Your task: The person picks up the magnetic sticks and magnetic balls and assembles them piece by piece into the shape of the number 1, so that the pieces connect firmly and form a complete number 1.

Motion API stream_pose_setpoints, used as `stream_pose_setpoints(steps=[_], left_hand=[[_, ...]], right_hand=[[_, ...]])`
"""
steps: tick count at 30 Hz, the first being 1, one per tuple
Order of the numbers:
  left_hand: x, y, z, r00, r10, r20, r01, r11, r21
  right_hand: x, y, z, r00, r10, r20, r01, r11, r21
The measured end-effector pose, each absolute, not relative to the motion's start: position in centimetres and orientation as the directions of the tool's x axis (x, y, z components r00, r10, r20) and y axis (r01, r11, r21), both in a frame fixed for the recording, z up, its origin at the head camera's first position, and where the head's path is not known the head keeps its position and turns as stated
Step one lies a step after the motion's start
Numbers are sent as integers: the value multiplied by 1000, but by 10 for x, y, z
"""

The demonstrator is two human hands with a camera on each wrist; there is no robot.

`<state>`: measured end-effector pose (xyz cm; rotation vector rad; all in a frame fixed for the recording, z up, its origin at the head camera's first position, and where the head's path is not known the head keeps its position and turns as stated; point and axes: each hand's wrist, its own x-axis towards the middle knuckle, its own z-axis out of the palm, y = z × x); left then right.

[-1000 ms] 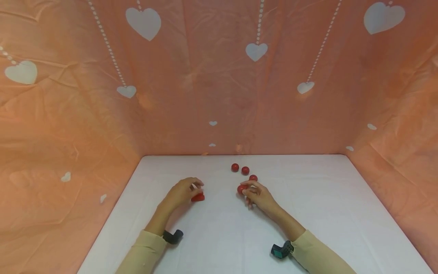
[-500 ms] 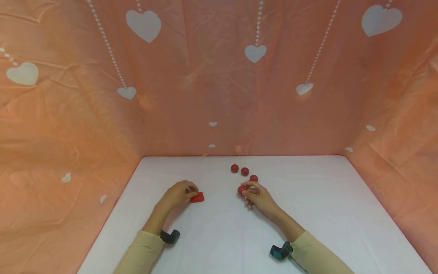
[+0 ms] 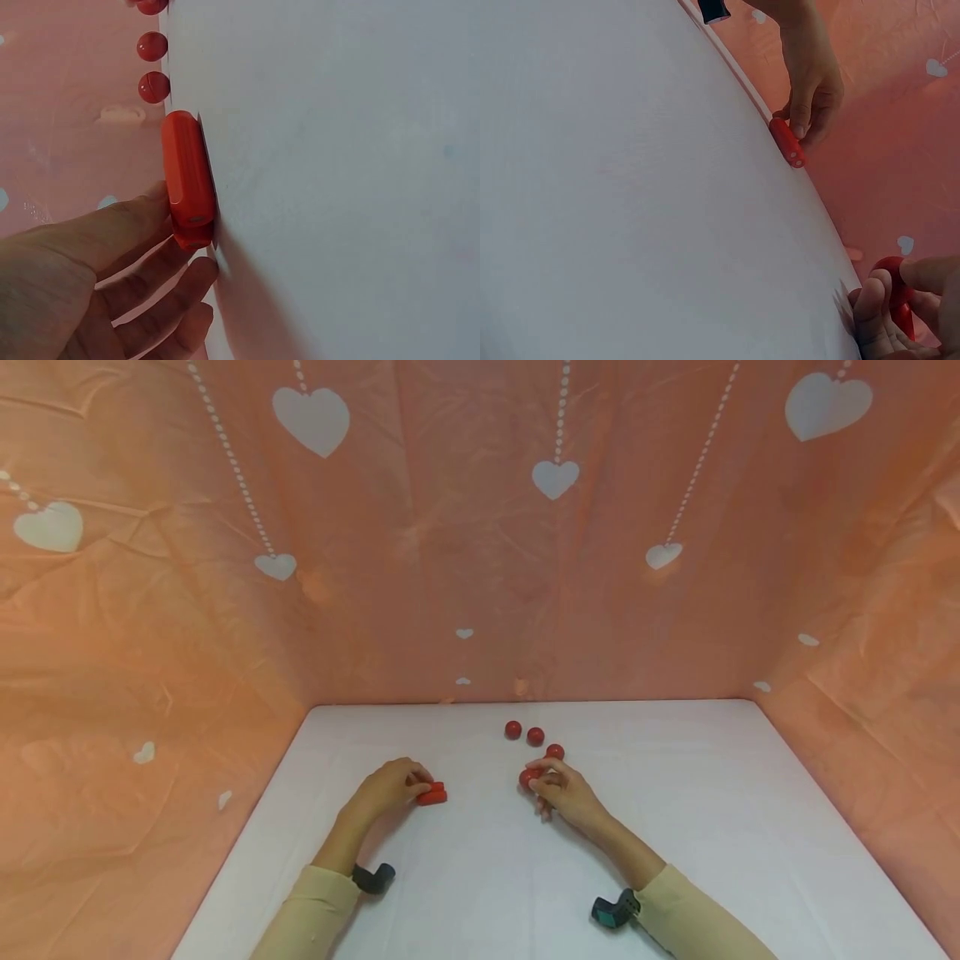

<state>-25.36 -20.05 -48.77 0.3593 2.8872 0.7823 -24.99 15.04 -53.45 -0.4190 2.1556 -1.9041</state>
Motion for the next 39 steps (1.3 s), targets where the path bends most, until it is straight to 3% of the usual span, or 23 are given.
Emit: stream_pose_setpoints(steps=[22,39], left_hand=[[-253,-201,-489,-968,245,-50,186,837,515],[-249,-189,-479,-977,208,-54,136,790,598]], right_hand=[[-249,152,-535,-928,-373,2,-49,116,-992],[-251,151,-533,-924,-381,-17,-29,115,-993]])
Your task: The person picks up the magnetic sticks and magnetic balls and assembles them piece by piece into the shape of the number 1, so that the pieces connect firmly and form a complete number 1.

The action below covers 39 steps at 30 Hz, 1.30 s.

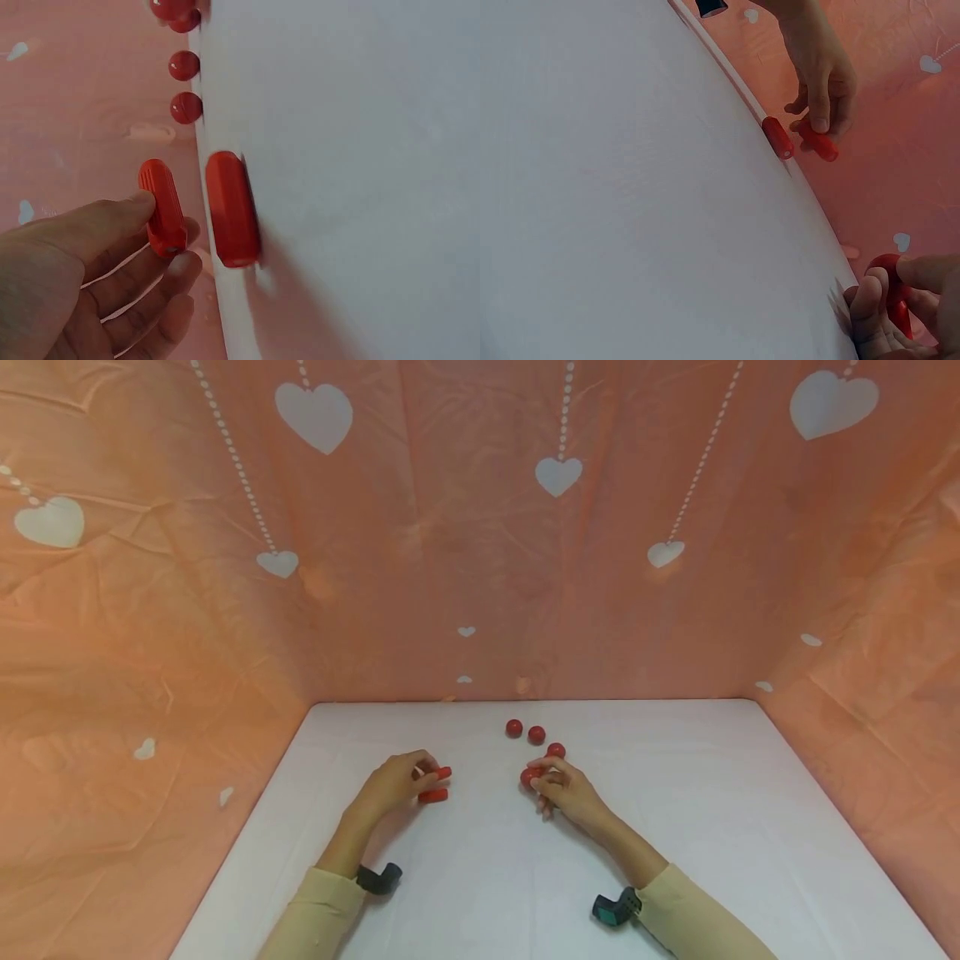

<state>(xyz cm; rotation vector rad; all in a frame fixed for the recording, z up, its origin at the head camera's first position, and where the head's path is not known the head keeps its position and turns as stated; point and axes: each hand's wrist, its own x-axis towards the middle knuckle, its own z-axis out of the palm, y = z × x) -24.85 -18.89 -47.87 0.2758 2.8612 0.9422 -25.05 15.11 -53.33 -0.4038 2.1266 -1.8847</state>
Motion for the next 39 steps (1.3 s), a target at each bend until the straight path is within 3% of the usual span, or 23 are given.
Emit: stream_pose_setpoints(steps=[15,26,39], left_hand=[[-247,-163,-473,-966,256,32,217,738,639],[-247,-147,-473,-951,309,-20,189,630,753],[-245,-134,-477,-931,364,-8,245,642,727]], right_hand=[[-251,151,-534,-931,-365,-30,-16,123,-992],[-251,150,-534,-931,-364,-34,-11,119,-993],[-251,150,-532,-930,-366,-32,-12,117,-993]])
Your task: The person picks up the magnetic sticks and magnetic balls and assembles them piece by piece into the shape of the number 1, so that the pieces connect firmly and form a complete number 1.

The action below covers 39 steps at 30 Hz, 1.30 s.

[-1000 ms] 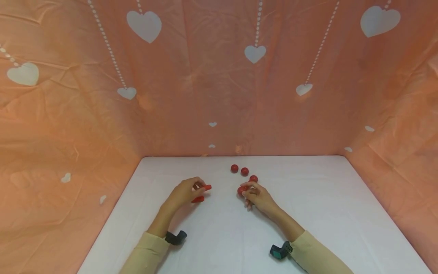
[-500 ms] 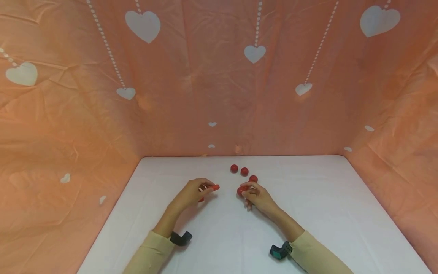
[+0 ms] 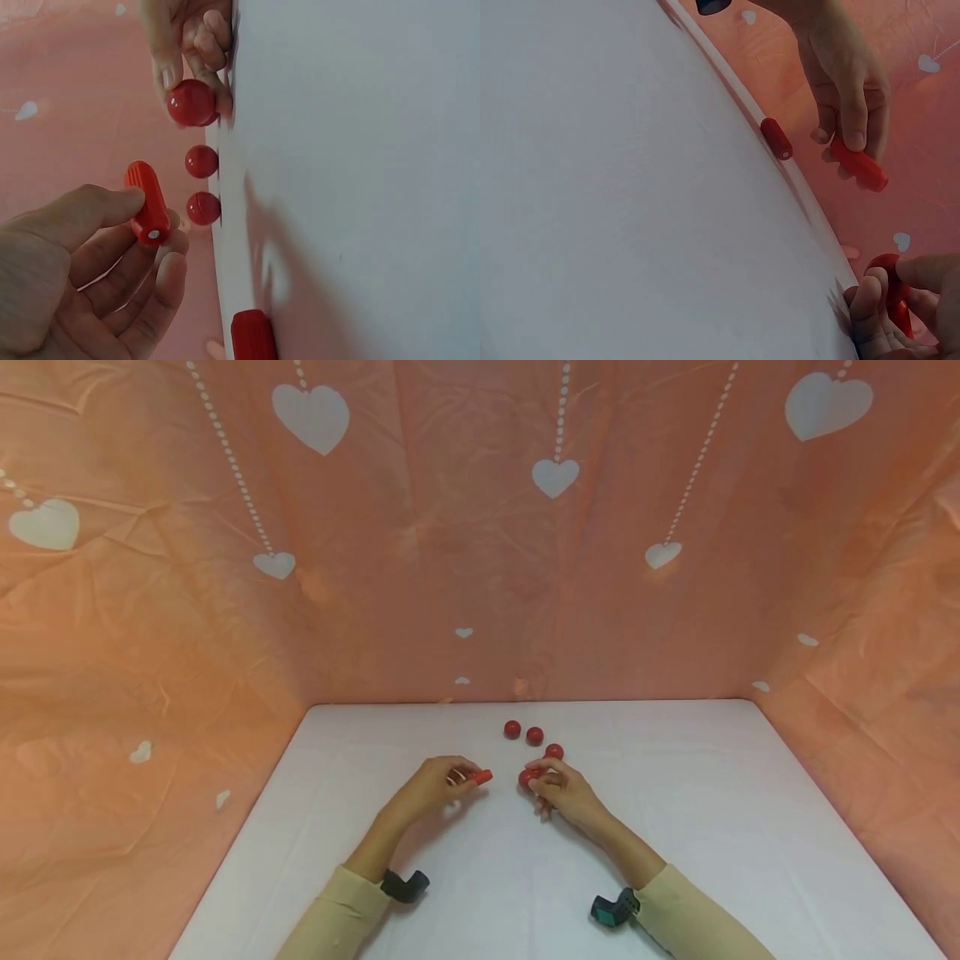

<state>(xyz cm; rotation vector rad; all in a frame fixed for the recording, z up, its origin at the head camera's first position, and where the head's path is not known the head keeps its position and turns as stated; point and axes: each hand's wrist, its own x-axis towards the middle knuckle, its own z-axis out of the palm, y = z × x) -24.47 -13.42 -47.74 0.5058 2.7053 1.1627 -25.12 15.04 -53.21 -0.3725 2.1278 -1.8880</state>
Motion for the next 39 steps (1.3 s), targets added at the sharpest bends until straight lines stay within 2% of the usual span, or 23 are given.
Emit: stream_pose_setpoints(steps=[6,11,19,27,39], left_hand=[[-245,-128,-481,-919,394,-23,258,645,720],[-245,-124,-483,-908,419,-1,288,625,725],[-245,-117,-487,-886,461,43,346,599,722],[-242,-112,-490,-902,431,3,319,662,678],[-239,-104,-494,-906,424,-23,298,674,676]], right_hand=[[-251,151,-534,-929,-369,-13,-29,107,-994],[-250,151,-535,-922,-386,29,-60,69,-996],[-251,151,-534,-923,-384,32,-68,80,-994],[-252,151,-535,-925,-378,39,-81,97,-992],[-252,150,-535,-922,-386,34,-76,95,-993]])
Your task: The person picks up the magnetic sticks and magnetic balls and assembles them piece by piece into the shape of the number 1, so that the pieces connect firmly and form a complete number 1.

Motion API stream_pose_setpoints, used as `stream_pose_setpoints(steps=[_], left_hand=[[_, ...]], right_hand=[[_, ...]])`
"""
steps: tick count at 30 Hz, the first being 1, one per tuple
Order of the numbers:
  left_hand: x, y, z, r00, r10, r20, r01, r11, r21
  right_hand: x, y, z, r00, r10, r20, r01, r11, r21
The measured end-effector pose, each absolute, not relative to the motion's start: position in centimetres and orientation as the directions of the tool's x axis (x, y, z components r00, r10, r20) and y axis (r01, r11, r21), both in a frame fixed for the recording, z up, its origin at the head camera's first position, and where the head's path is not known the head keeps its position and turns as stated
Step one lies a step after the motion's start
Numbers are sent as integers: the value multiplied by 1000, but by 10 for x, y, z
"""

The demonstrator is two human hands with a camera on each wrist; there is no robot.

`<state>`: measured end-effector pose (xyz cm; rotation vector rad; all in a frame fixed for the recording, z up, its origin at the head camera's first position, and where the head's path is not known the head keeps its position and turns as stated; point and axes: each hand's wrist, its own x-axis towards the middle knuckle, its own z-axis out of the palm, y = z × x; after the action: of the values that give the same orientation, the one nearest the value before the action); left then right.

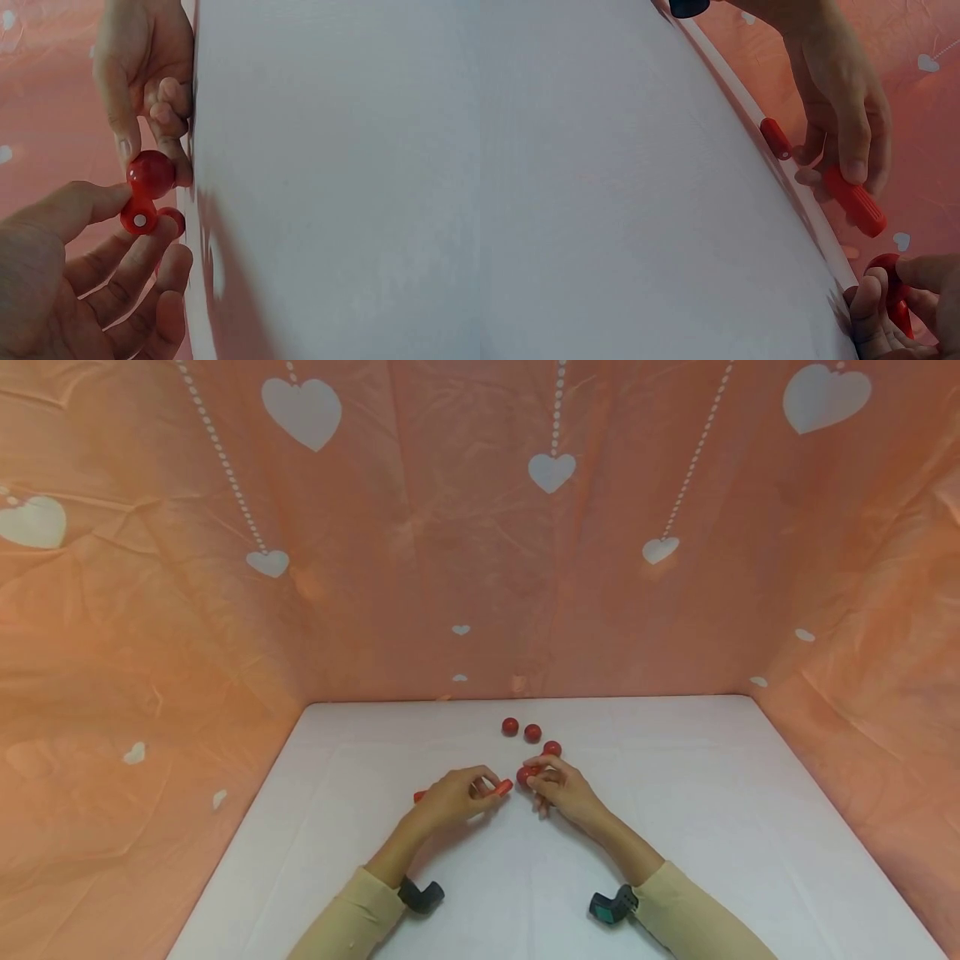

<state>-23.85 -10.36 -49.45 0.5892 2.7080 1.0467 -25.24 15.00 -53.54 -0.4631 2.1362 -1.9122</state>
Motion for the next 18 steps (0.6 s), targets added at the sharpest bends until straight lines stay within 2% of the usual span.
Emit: stream_pose_setpoints(steps=[18], left_hand=[[-239,-93,-495,-905,423,-46,284,681,675]], right_hand=[[-254,151,-537,-921,-388,41,-85,95,-992]])
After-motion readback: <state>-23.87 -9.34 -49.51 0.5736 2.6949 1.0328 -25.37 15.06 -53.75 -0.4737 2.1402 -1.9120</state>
